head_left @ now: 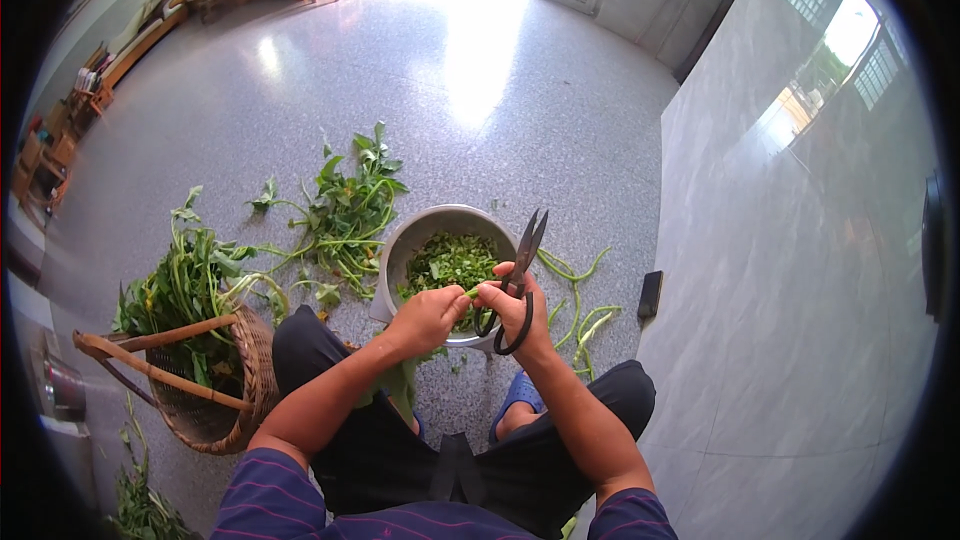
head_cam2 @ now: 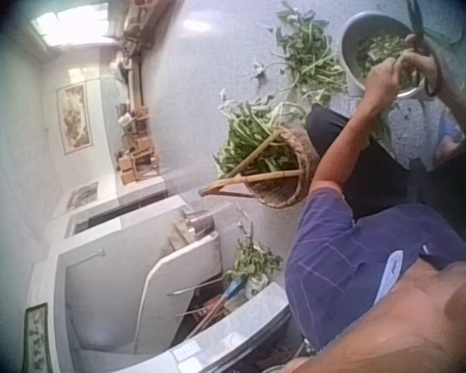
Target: The person cuts a long green vegetable into small pieces using scissors over a metal bowl.
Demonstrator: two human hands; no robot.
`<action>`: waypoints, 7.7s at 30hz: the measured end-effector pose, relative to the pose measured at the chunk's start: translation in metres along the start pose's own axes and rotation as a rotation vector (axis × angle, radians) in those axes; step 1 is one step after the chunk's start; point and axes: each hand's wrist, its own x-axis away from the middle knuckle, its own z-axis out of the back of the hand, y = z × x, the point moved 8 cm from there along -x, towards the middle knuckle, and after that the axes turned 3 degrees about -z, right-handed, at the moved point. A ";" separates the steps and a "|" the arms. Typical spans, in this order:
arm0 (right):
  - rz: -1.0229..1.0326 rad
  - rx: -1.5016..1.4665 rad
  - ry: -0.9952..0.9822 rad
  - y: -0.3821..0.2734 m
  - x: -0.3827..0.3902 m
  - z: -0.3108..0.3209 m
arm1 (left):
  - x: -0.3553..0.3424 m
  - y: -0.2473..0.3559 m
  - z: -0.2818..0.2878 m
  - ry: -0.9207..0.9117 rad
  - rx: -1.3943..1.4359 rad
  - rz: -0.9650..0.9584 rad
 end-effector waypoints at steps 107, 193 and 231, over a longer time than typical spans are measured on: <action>-0.062 0.744 -0.227 0.028 0.036 -0.029 | -0.002 -0.036 0.000 -0.140 1.035 0.470; 0.122 0.284 -0.413 -0.035 0.027 -0.032 | 0.033 0.022 -0.031 -0.780 1.331 0.391; -0.146 0.562 -0.168 0.023 0.022 -0.007 | -0.007 -0.025 0.009 0.110 0.920 0.288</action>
